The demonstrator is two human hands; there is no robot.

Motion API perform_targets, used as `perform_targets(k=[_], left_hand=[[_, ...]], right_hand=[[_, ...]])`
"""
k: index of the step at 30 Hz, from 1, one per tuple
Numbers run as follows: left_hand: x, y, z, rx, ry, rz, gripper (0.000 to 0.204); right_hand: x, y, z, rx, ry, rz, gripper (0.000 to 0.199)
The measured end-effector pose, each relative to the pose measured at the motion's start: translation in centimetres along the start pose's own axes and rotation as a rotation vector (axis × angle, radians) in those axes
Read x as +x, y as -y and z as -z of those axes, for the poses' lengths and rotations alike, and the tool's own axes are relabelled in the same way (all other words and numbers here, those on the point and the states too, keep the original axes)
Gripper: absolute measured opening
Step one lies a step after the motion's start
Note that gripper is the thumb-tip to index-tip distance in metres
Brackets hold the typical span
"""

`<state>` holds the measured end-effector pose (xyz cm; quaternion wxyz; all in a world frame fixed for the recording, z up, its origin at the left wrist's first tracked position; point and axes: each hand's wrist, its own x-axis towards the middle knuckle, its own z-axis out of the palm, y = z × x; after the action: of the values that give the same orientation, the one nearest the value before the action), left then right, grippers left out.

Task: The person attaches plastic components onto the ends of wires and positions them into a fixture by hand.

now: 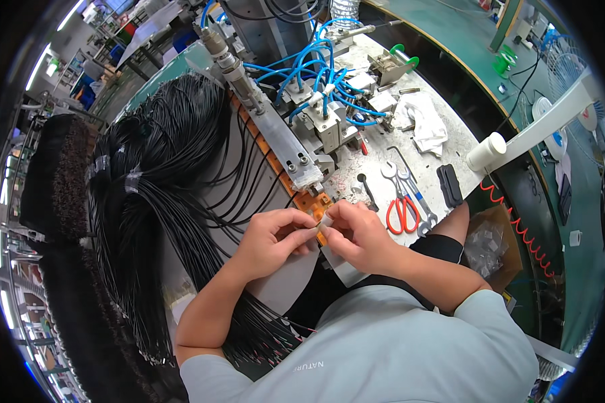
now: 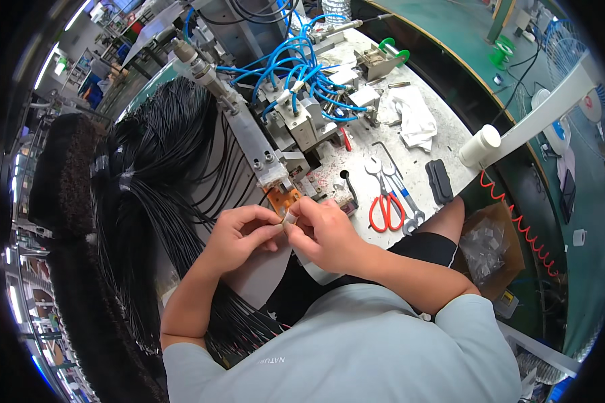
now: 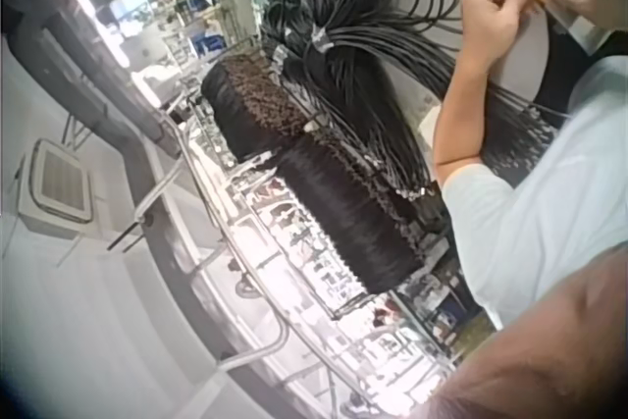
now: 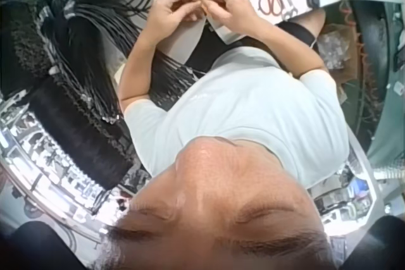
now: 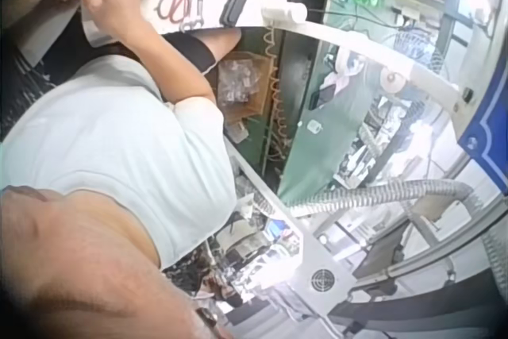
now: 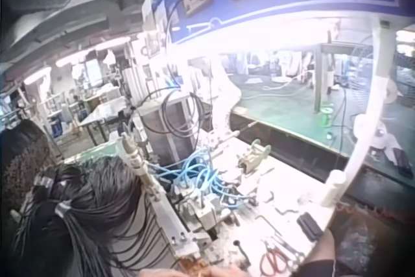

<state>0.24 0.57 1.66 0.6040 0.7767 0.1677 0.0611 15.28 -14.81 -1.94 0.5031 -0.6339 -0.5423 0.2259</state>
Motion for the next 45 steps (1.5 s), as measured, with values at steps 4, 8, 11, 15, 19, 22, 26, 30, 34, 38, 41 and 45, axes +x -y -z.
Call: perform_targets(k=[4, 8, 11, 15, 19, 22, 26, 30, 34, 38, 41, 45], left_hand=[[-0.4, 0.0, 0.1, -0.264, 0.032, 0.132, 0.014], [-0.1, -0.1, -0.1, -0.103, 0.006, 0.036, 0.017], [0.0, -0.4, -0.1, 0.236, -0.106, -0.147, 0.019], [-0.4, -1.4, 0.1, -0.145, -0.093, 0.091, 0.022], [0.0, -0.4, -0.2, 0.294, 0.021, -0.035, 0.024], [0.3, 0.3, -0.3, 0.854, -0.184, -0.386, 0.026], [0.3, 1.5, 0.0, 0.938, -0.153, -0.330, 0.024], [0.2, 1.2, -0.1, 1.038, -0.097, -0.348, 0.020], [0.4, 1.4, -0.2, 1.056, -0.188, -0.429, 0.018], [0.7, 0.1, -0.2, 0.945, -0.261, -0.473, 0.019], [0.5, 0.3, 0.0, 0.782, -0.215, -0.424, 0.020], [0.5, 0.4, -0.3, 0.498, -0.145, -0.313, 0.021]], right_hand=[[0.9, 0.4, 0.8, -0.070, 0.010, 0.136, 0.016], [1.1, -0.7, 0.3, -0.225, -0.059, 0.299, 0.015], [1.5, -2.1, 0.1, -0.111, -0.110, 0.097, 0.017], [1.7, -4.7, 0.0, 0.312, -0.164, -0.416, 0.019], [1.8, -5.8, -0.4, 0.487, -0.153, -0.462, 0.020], [2.3, -5.9, 0.0, 0.486, -0.094, -0.478, 0.021], [2.9, -5.7, 0.5, 0.632, -0.046, -0.661, 0.022], [1.9, -6.7, -0.3, 0.570, -0.035, -0.556, 0.021], [1.8, -6.3, -0.9, 0.352, -0.138, -0.524, 0.021], [0.6, -4.2, 0.5, 0.368, -0.234, -0.550, 0.019], [-1.2, -1.0, 0.5, 0.276, -0.242, -0.310, 0.013], [-0.9, 0.0, -0.5, -0.240, -0.236, 0.326, 0.010]])
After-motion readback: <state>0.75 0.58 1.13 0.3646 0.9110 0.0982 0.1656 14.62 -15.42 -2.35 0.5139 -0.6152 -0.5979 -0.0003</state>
